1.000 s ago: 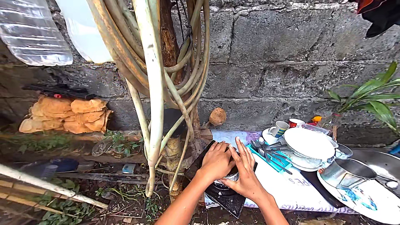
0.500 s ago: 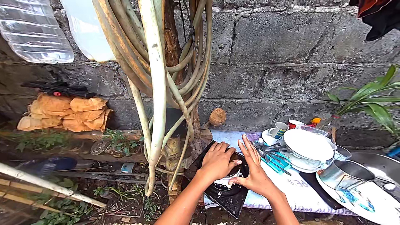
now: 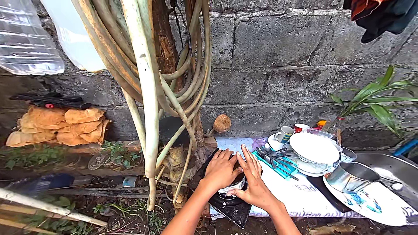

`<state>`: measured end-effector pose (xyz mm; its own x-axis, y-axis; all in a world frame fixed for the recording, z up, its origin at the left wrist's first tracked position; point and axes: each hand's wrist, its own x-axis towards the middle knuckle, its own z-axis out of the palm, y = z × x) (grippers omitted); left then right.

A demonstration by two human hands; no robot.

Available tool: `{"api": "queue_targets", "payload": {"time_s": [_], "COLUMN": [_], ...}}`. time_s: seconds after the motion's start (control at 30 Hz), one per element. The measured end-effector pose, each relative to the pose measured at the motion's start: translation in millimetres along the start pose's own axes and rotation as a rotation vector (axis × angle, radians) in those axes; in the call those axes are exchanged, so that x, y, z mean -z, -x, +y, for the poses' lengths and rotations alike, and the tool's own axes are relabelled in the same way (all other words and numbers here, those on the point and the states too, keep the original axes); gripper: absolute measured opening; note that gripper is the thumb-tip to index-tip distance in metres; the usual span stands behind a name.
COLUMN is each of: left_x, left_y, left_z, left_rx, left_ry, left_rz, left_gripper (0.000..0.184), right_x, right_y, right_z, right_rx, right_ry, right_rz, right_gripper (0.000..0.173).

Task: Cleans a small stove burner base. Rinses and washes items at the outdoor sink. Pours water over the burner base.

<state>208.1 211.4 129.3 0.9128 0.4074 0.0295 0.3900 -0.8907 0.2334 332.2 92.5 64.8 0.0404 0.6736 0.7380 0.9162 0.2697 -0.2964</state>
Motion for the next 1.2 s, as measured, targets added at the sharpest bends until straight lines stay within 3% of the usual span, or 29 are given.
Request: {"api": "queue_targets", "payload": {"time_s": [0.1,0.23,0.37,0.5,0.83,1.2], "left_x": [-3,-3,-4,-5,-6,-10], "left_y": [-1,-4,-4,-5,-3,-3], "left_z": [-2,-3,-4,-5,-6,-10], "left_rx": [-0.008,-0.003,-0.002,0.003,-0.009,-0.023], "left_ry": [-0.011,-0.018,-0.037,-0.048,-0.057,-0.078], "left_rz": [0.024,0.015,0.015,0.008,0.036,0.091], "left_gripper": [0.063,0.064,0.064,0.064,0.061,0.063], "right_x": [15,24,28,22,25,24], "right_y": [2,-6,-11,-13,-19,-24], "right_z": [7,27,37,46,71,71], "right_rx": [-0.093,-0.154,-0.139,-0.152,-0.144,-0.107], "right_ry": [-0.115,-0.085,-0.200,-0.232,-0.366,-0.398], "right_rz": [-0.084,-0.067,-0.170,-0.139,-0.244,-0.369], "right_gripper": [0.128,0.125,0.134,0.129,0.128,0.128]}}
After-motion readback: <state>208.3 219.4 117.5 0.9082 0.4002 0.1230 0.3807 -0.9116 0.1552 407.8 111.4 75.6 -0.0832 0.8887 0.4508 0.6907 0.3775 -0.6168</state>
